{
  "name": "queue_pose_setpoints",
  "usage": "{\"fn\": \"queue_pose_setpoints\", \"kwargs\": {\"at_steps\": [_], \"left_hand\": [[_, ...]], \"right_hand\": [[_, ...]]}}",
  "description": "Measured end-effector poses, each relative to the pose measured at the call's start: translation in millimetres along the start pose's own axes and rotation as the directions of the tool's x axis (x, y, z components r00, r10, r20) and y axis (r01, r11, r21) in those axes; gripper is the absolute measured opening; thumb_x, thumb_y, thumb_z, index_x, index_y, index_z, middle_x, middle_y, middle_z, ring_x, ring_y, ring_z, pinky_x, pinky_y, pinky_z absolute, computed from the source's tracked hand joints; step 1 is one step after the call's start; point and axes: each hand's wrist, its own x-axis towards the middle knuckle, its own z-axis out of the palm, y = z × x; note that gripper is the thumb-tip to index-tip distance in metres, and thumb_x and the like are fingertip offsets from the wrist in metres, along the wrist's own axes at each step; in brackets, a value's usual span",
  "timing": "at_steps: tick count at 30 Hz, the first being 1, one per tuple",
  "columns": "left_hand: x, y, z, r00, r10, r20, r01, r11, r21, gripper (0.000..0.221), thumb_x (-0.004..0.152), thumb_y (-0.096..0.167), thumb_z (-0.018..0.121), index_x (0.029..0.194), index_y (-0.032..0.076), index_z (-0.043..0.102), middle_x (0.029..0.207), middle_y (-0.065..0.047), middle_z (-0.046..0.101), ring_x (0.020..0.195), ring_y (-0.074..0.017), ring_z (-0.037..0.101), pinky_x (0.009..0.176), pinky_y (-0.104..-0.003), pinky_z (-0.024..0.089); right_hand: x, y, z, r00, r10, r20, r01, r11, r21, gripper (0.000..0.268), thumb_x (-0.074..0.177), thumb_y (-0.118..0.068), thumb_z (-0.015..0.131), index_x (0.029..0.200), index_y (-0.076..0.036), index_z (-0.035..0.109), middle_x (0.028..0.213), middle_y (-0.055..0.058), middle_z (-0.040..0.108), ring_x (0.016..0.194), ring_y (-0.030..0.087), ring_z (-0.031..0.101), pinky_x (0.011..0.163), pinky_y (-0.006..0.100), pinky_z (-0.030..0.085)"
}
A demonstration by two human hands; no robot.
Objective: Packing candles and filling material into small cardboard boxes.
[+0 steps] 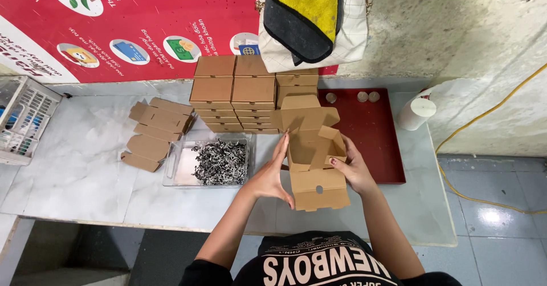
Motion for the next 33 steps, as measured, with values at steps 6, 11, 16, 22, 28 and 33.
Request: {"fn": "queue_pose_setpoints", "kwargs": {"at_steps": [6, 11, 16, 22, 28, 33], "left_hand": [[5, -4, 14, 0.987, 0.020, -0.158, -0.014, 0.999, 0.038, 0.143, 0.056, 0.020, 0.090, 0.167, 0.014, -0.001, 0.177, -0.022, 0.003, 0.164, -0.0399, 0.007, 0.128, -0.053, 0.018], [19, -16, 52, 0.917, 0.040, -0.396, -0.124, 0.974, -0.188, 0.074, 0.100, 0.011, 0.059, 0.159, 0.008, 0.013, 0.175, -0.028, 0.006, 0.165, -0.0429, 0.005, 0.132, -0.054, 0.012], [30, -22, 81, 0.861, 0.051, -0.506, -0.172, 0.966, -0.195, 0.054, 0.101, 0.003, 0.052, 0.147, 0.009, 0.025, 0.175, -0.028, 0.009, 0.165, -0.0430, 0.009, 0.131, -0.054, 0.017], [37, -35, 97, 0.770, -0.221, -0.599, -0.131, 0.863, -0.487, 0.077, 0.089, -0.006, 0.041, 0.157, 0.009, 0.007, 0.167, -0.023, 0.014, 0.149, -0.0366, 0.030, 0.121, -0.048, 0.030], [34, -19, 80, 0.834, -0.225, -0.504, -0.005, 0.910, -0.414, 0.087, 0.082, -0.009, 0.037, 0.163, 0.008, 0.011, 0.159, -0.022, 0.028, 0.151, -0.0362, 0.031, 0.125, -0.047, 0.025], [32, -52, 95, 0.802, -0.196, -0.565, -0.117, 0.875, -0.470, 0.036, 0.110, 0.025, 0.040, 0.142, 0.008, 0.040, 0.140, -0.011, 0.044, 0.137, -0.0209, 0.040, 0.120, -0.034, 0.027]], "right_hand": [[-1, 12, -7, 0.991, -0.062, 0.117, 0.058, 0.997, 0.043, 0.090, 0.095, -0.036, 0.072, 0.165, -0.009, 0.023, 0.164, 0.010, 0.038, 0.147, 0.022, 0.044, 0.116, 0.039, 0.047], [-5, -9, 19, 0.952, -0.029, 0.306, -0.056, 0.963, 0.265, 0.095, 0.089, -0.066, 0.054, 0.162, -0.032, 0.004, 0.139, 0.013, 0.055, 0.090, 0.025, 0.074, 0.052, 0.030, 0.063], [-10, -2, 33, 0.991, 0.124, -0.050, -0.122, 0.992, 0.031, 0.079, 0.103, -0.033, 0.057, 0.171, -0.029, 0.017, 0.105, 0.013, 0.058, 0.065, 0.016, 0.053, 0.044, 0.024, 0.040], [-13, 17, 36, 0.981, 0.033, -0.193, -0.013, 0.995, 0.103, 0.084, 0.091, -0.004, 0.048, 0.162, -0.028, 0.009, 0.111, 0.007, 0.060, 0.070, 0.015, 0.058, 0.053, 0.029, 0.049], [-14, 5, 33, 0.990, 0.026, -0.136, -0.008, 0.991, 0.131, 0.087, 0.087, 0.000, 0.040, 0.164, -0.029, 0.009, 0.126, 0.012, 0.057, 0.077, 0.017, 0.063, 0.061, 0.032, 0.054], [-10, 3, 22, 0.960, -0.267, 0.089, 0.282, 0.917, -0.284, 0.076, 0.095, -0.009, 0.058, 0.156, -0.016, 0.012, 0.155, 0.014, 0.024, 0.135, 0.029, 0.043, 0.100, 0.043, 0.053]]}}
